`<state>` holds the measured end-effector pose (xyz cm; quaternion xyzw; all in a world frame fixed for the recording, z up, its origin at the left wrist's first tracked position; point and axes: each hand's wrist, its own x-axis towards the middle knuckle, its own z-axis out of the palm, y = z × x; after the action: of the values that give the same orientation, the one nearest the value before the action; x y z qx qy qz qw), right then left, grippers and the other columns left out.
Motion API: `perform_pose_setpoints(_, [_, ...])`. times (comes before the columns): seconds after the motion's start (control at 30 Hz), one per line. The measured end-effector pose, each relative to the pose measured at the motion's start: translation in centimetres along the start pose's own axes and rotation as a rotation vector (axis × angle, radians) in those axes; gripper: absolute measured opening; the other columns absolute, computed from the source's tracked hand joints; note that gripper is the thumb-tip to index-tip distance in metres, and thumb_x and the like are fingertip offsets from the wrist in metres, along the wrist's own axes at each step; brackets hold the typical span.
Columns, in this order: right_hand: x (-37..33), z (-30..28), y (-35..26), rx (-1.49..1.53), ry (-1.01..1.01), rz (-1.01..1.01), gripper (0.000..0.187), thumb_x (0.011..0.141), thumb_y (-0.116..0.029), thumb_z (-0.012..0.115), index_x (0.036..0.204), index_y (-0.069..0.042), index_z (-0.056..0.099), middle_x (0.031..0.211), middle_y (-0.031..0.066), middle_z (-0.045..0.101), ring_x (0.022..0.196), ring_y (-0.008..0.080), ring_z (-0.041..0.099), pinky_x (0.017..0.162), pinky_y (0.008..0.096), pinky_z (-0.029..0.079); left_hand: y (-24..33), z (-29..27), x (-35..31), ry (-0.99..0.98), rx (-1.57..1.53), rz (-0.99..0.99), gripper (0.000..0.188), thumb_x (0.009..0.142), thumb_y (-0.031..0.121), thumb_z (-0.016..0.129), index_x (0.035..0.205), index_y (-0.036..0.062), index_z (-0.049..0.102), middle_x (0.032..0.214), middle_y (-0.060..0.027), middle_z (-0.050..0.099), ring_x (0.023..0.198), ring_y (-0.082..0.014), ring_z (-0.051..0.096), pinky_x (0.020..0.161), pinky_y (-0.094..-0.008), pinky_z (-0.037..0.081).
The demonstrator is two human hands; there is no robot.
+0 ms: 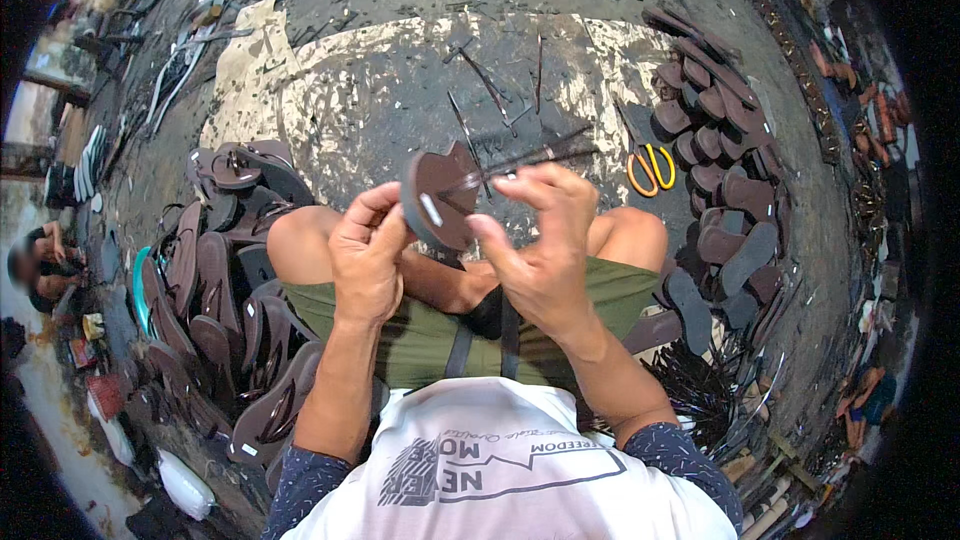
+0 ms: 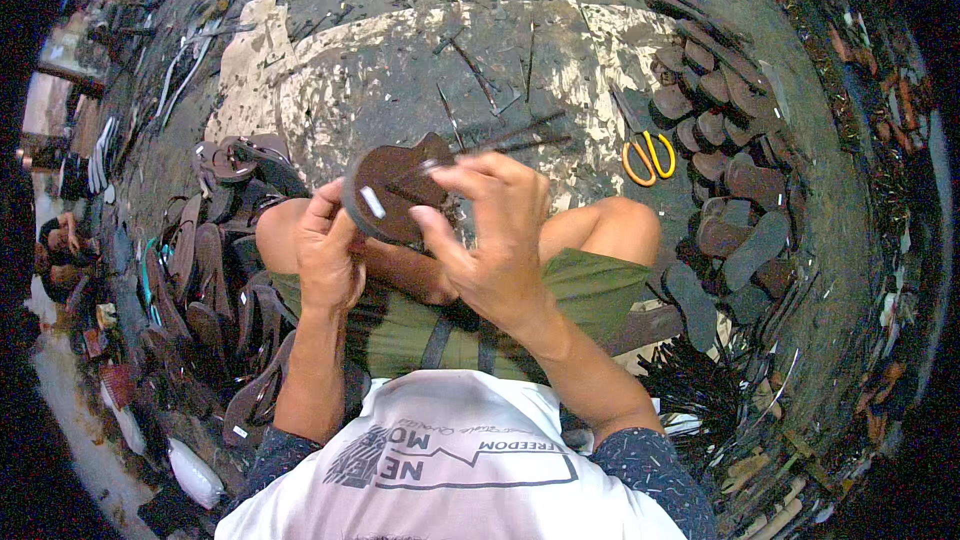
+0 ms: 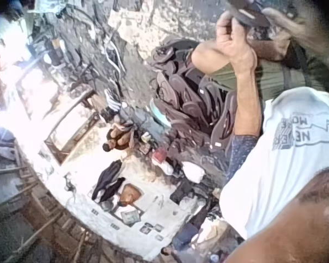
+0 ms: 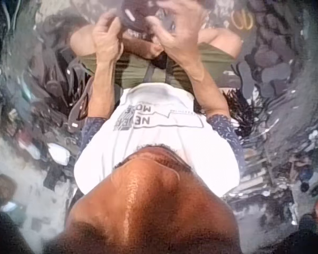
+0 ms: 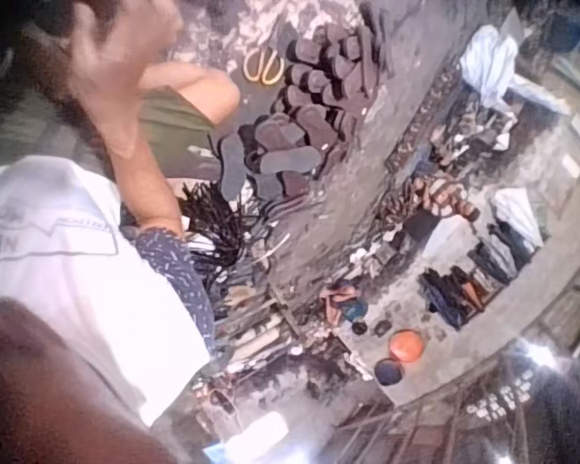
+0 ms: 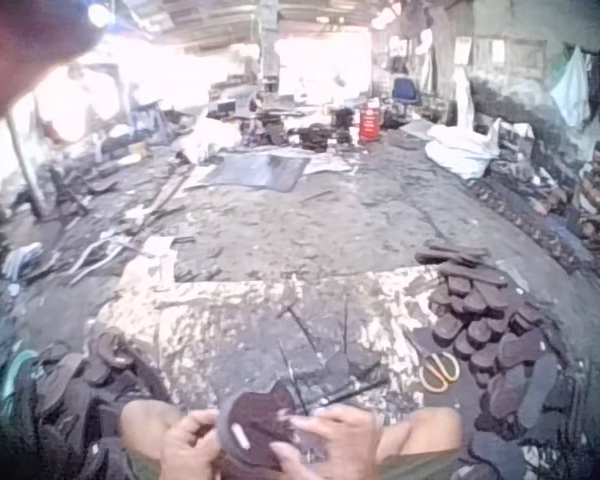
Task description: The person assembles flip-flops by inserting thin straps into holes in the sole and securing them by hand. They repeatedly pick up soles and straps, thread the straps through the holes, and place the finished slippers aside.
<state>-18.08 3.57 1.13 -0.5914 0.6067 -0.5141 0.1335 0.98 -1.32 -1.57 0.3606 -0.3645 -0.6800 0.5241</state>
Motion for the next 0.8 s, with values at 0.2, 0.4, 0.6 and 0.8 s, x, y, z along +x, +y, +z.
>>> perform_pose_setpoints(0.2, [-3.3, 2.8, 5.3, 1.582, -0.294, 1.074, 0.026, 0.099, -0.019, 0.067, 0.117, -0.002, 0.057, 0.095, 0.0046, 0.066, 0.086, 0.0123, 0.067, 0.071, 0.0242, 0.057, -2.5, 0.6, -1.5, 0.03, -0.15, -0.052, 0.023, 0.096, 0.007, 0.069, 0.118, 0.005, 0.064, 0.107, -0.0053, 0.072, 0.094, -0.0137, 0.07, 0.083, -0.0266, 0.058])
perform_pose_setpoints(0.4, [-2.7, 4.8, 7.9, 1.225, -0.198, 0.887, 0.039, 0.097, -0.006, 0.066, 0.131, 0.002, 0.049, 0.11, 0.0102, 0.07, 0.097, 0.0155, 0.07, 0.083, 0.0289, 0.059, 2.0, 1.6, -0.3, -0.098, 0.923, 0.426, 0.043, 0.093, 0.004, 0.069, 0.135, -0.0032, 0.06, 0.126, -0.0178, 0.067, 0.117, -0.0278, 0.064, 0.107, -0.0351, 0.046])
perform_pose_setpoints(0.6, [-3.1, 4.4, 6.6, 1.137, -0.206, 0.848, 0.054, 0.097, -0.01, 0.069, 0.14, 0.005, 0.039, 0.112, 0.0132, 0.07, 0.097, 0.0171, 0.07, 0.083, 0.027, 0.058, 2.4, 2.8, 0.2, -0.41, 1.14, 0.351, 0.023, 0.089, 0.011, 0.074, 0.112, 0.011, 0.075, 0.114, -0.0055, 0.075, 0.112, -0.0174, 0.069, 0.113, -0.0475, 0.035])
perform_pose_setpoints(0.8, [-2.2, 3.6, 6.6, 1.145, -0.254, 0.915, 0.061, 0.1, -0.021, 0.068, 0.142, 0.007, 0.033, 0.11, 0.0159, 0.07, 0.091, 0.0152, 0.07, 0.073, 0.0276, 0.059, 3.7, 2.3, 1.0, -0.696, 1.083, 0.396, 0.012, 0.088, 0.007, 0.07, 0.099, 0.01, 0.073, 0.119, -0.0071, 0.073, 0.123, -0.0237, 0.064, 0.118, -0.0533, 0.026])
